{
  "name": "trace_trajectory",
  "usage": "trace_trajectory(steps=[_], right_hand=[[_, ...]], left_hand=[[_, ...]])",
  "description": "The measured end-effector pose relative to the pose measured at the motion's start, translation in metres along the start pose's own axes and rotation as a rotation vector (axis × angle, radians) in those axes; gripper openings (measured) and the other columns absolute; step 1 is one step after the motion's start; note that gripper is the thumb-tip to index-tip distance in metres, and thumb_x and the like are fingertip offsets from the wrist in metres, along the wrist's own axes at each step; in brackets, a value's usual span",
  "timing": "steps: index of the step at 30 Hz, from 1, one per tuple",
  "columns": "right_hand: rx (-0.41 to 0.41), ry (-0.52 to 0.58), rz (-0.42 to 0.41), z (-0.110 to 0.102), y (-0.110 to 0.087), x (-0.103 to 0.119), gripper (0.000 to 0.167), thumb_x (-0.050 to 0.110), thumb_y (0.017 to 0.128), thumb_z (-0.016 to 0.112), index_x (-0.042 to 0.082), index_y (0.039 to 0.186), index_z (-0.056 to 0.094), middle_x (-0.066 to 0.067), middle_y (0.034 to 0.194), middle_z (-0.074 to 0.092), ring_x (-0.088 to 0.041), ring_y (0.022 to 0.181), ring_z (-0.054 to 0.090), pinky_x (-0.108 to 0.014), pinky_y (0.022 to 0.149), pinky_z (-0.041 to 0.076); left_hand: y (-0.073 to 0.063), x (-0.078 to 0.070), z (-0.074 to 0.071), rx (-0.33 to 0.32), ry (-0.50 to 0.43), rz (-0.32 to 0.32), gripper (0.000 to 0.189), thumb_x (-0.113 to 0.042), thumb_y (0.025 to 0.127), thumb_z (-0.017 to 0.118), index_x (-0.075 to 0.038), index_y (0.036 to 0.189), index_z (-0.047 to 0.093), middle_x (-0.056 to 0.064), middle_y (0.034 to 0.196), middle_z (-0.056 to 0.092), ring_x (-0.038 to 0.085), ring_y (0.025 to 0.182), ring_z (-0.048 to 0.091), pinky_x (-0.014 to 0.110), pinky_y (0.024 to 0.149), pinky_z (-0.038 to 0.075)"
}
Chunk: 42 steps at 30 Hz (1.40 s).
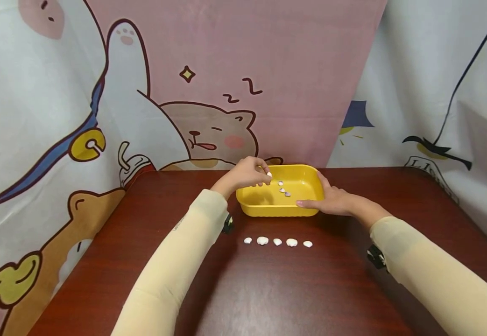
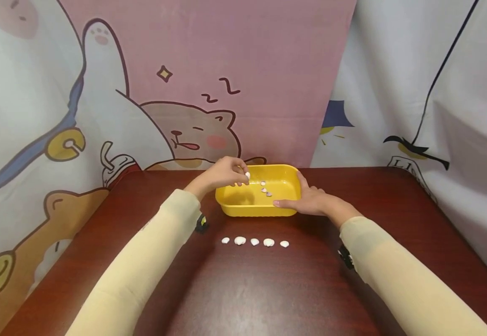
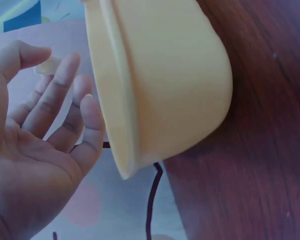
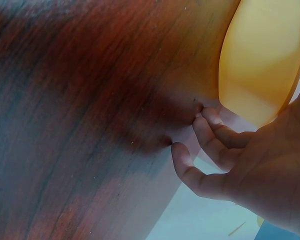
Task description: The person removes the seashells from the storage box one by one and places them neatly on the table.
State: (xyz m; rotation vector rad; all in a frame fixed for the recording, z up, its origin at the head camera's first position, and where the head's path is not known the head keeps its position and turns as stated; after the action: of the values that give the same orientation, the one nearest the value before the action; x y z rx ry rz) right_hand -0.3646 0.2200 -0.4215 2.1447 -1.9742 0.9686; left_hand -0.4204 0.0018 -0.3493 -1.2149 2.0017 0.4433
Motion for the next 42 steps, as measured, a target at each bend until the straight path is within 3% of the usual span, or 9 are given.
trace_trajectory(steps=[3,9,17,25,29,35,42], right_hand=[[-0.003,0.000,-0.005,-0.001,-0.001,0.001,0.142,0.088,0.084,0.060,0.007,0.166,-0.023,-0.046,0.164,0.023,-0.061,0.147,0.036,-0.074,0.121,0.031],[-0.008,0.011,-0.011,-0.001,-0.001,0.001,0.141,0.087,0.085,0.061,0.008,0.166,-0.023,-0.044,0.164,0.022,-0.061,0.147,0.034,-0.075,0.121,0.030],[-0.014,0.001,-0.013,-0.002,-0.002,0.001,0.143,0.089,0.083,0.061,0.008,0.167,-0.022,-0.043,0.161,0.028,-0.059,0.142,0.038,-0.075,0.119,0.033],[-0.016,0.000,-0.004,-0.003,-0.003,0.001,0.143,0.087,0.082,0.064,0.008,0.167,-0.020,-0.041,0.155,0.035,-0.055,0.136,0.042,-0.073,0.117,0.036],[-0.010,0.008,-0.005,-0.002,-0.003,0.001,0.143,0.085,0.083,0.064,0.007,0.167,-0.021,-0.042,0.155,0.035,-0.055,0.137,0.043,-0.073,0.118,0.036],[0.000,0.032,-0.004,0.000,-0.003,-0.002,0.143,0.085,0.084,0.065,0.008,0.166,-0.024,-0.043,0.161,0.027,-0.056,0.143,0.038,-0.074,0.122,0.030],[0.017,0.089,-0.031,0.002,-0.001,0.003,0.143,0.081,0.085,0.067,0.007,0.165,-0.026,-0.041,0.161,0.029,-0.052,0.143,0.040,-0.070,0.124,0.029]], left_hand=[[-0.009,-0.003,-0.007,-0.017,0.010,0.028,0.022,-0.021,0.095,0.079,-0.011,0.113,0.071,0.008,0.099,0.079,0.023,0.089,0.071,0.032,0.079,0.058],[-0.029,-0.004,-0.019,-0.052,0.032,0.052,0.022,-0.026,0.094,0.082,-0.015,0.111,0.074,0.003,0.090,0.072,0.018,0.083,0.061,0.028,0.070,0.049],[-0.072,0.005,-0.014,-0.022,0.010,0.097,0.023,-0.024,0.091,0.085,-0.015,0.109,0.074,0.000,0.081,0.068,0.013,0.075,0.058,0.028,0.069,0.048],[-0.125,0.012,0.013,0.010,0.023,0.130,0.019,-0.017,0.089,0.087,-0.015,0.103,0.074,-0.004,0.074,0.062,0.011,0.069,0.055,0.024,0.064,0.043],[-0.143,0.015,0.030,0.010,0.067,0.137,0.020,-0.018,0.088,0.089,-0.018,0.101,0.073,-0.008,0.070,0.058,0.010,0.066,0.052,0.021,0.063,0.041],[-0.157,0.022,0.054,0.028,0.075,0.110,0.020,-0.019,0.087,0.089,-0.019,0.101,0.075,-0.010,0.065,0.053,0.006,0.061,0.049,0.020,0.061,0.040],[-0.168,0.032,0.074,0.102,0.078,0.063,0.016,-0.020,0.090,0.087,-0.021,0.102,0.078,-0.010,0.058,0.054,0.004,0.054,0.043,0.020,0.055,0.036]])
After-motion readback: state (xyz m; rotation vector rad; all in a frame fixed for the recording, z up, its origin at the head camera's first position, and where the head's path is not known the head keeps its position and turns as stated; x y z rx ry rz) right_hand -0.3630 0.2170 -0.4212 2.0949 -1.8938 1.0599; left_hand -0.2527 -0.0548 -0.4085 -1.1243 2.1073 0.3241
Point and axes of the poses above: each hand's wrist, its own y-axis towards the middle knuckle, its own z-axis out of the palm, x = y × z, the point moved 10 cm from there along y, towards the middle knuckle
